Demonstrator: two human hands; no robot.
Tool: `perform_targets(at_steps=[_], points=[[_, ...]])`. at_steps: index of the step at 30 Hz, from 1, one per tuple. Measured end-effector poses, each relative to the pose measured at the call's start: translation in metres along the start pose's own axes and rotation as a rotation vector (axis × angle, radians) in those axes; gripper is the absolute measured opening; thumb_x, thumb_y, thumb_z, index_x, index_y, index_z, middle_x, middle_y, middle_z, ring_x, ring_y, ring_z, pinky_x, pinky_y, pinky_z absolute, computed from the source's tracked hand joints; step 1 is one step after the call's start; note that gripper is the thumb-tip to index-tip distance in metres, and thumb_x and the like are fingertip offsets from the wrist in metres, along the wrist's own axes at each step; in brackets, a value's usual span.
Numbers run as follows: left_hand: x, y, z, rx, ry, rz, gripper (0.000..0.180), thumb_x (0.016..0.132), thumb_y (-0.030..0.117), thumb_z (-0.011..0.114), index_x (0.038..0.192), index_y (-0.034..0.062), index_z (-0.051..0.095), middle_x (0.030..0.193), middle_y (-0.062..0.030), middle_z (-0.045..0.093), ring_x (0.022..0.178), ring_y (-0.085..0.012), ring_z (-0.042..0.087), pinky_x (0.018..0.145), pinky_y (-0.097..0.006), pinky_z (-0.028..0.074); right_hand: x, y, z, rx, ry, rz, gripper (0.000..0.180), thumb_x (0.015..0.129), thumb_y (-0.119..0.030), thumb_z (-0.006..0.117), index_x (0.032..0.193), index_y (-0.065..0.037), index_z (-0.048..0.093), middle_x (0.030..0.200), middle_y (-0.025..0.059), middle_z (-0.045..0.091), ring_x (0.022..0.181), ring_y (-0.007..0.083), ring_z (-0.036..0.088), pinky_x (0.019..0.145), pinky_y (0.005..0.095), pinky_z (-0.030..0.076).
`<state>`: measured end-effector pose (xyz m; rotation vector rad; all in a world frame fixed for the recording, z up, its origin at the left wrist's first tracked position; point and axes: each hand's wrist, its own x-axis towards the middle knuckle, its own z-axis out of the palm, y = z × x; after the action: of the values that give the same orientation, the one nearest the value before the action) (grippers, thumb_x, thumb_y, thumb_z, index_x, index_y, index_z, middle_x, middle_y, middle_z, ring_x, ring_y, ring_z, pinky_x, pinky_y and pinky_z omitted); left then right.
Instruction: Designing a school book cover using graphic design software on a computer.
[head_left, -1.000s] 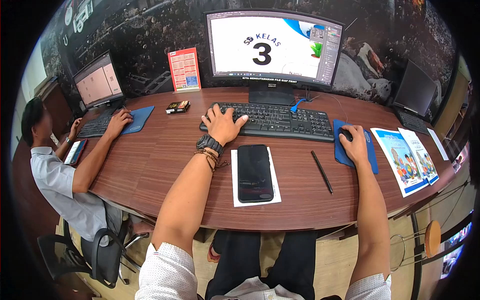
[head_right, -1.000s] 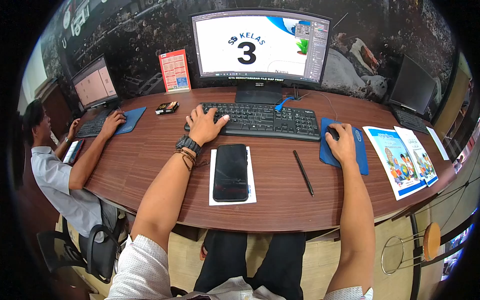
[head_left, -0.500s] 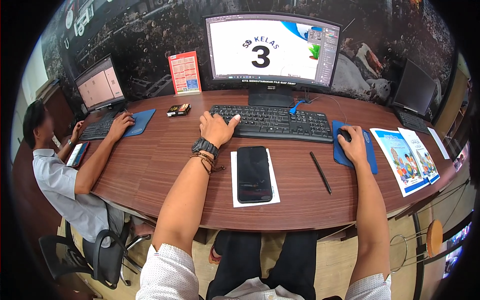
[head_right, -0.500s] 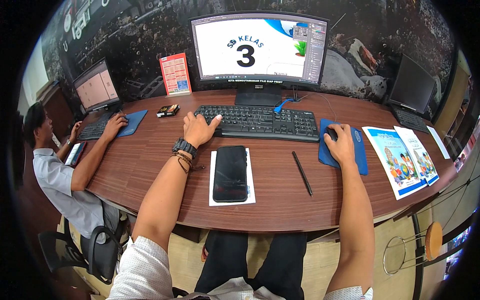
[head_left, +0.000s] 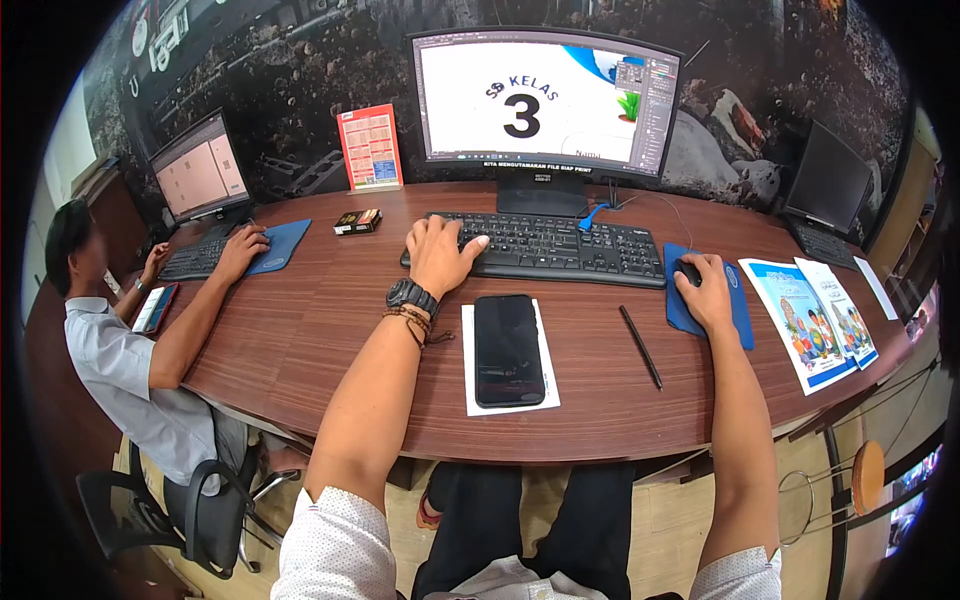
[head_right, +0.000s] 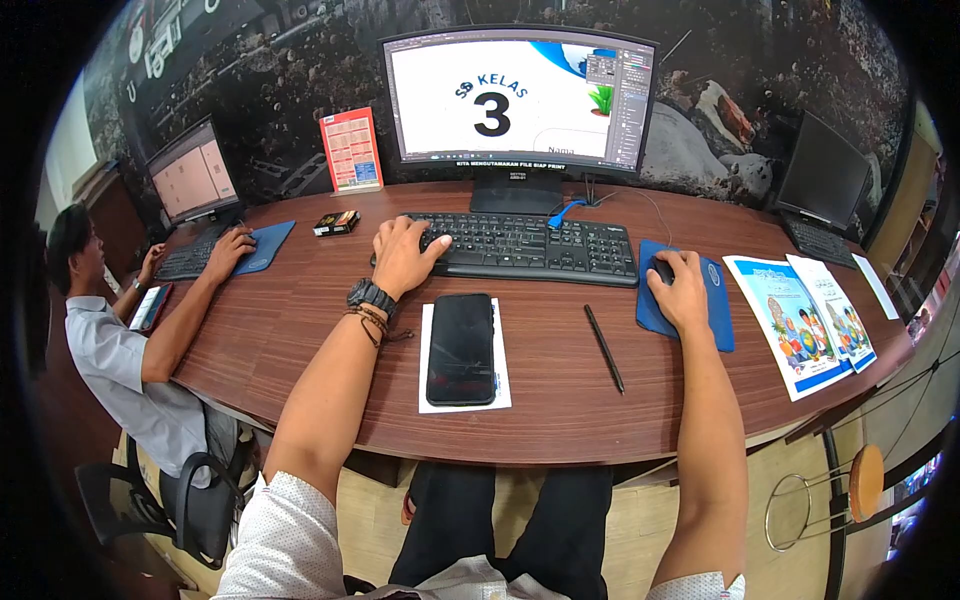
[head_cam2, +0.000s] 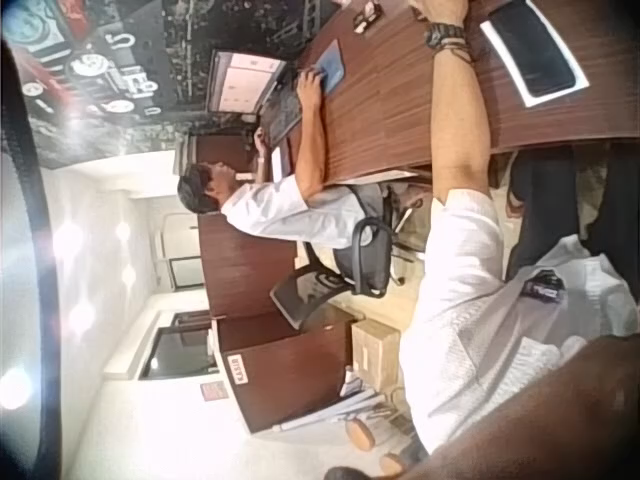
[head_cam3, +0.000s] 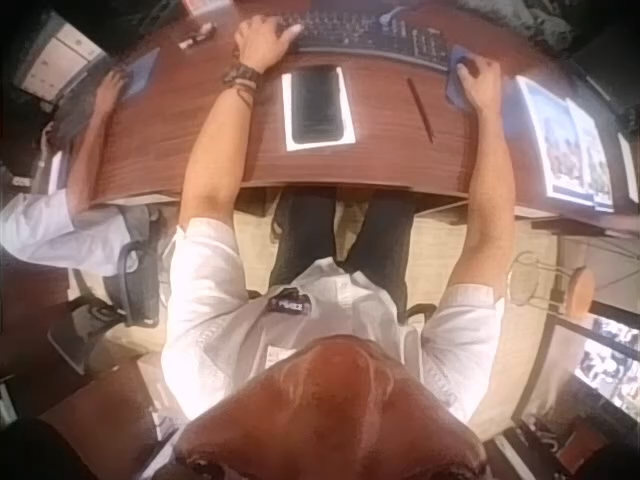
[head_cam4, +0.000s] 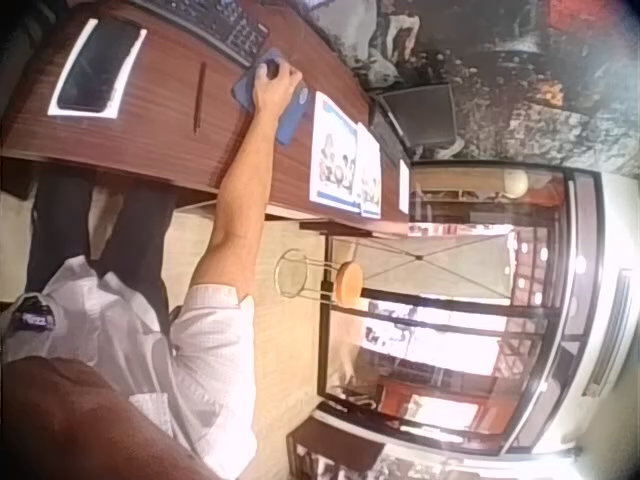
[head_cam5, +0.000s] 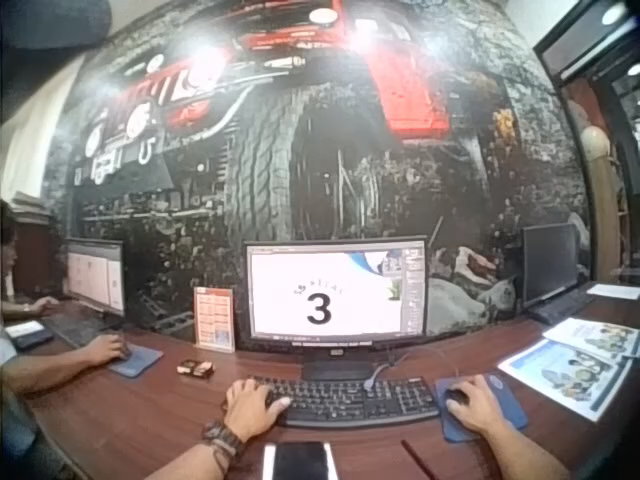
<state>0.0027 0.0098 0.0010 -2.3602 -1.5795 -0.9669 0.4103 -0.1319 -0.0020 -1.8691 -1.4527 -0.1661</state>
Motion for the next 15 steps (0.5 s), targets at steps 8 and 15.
perform_targets(at_steps=[8, 15], points=[[0.003, 0.006, 0.003, -0.076, -0.018, 0.012, 0.061, 0.094, 0.057, 0.053, 0.129, 0.0077, 0.063, 0.119, -0.0141, 0.063, 0.117, -0.0354, 0.046, 0.106, -0.051, 0.026, 0.001, 0.007, 0.002, 0.008, 0.003, -0.018, 0.036, 0.085, -0.026, 0.068, 0.118, -0.011, 0.067, 0.127, 0.0166, 0.054, 0.117, 0.0366, 0.056, 0.099, 0.0435, 0.047], [0.002, 0.010, -0.007, -0.011, -0.073, 0.005, 0.065, 0.093, 0.059, 0.055, 0.133, 0.0080, 0.059, 0.122, -0.0174, 0.061, 0.117, -0.0374, 0.046, 0.107, -0.052, 0.025, 0.001, -0.009, 0.000, -0.038, 0.028, -0.047, 0.034, 0.084, -0.023, 0.068, 0.116, -0.011, 0.068, 0.126, 0.0158, 0.054, 0.122, 0.0365, 0.051, 0.101, 0.0440, 0.045]])
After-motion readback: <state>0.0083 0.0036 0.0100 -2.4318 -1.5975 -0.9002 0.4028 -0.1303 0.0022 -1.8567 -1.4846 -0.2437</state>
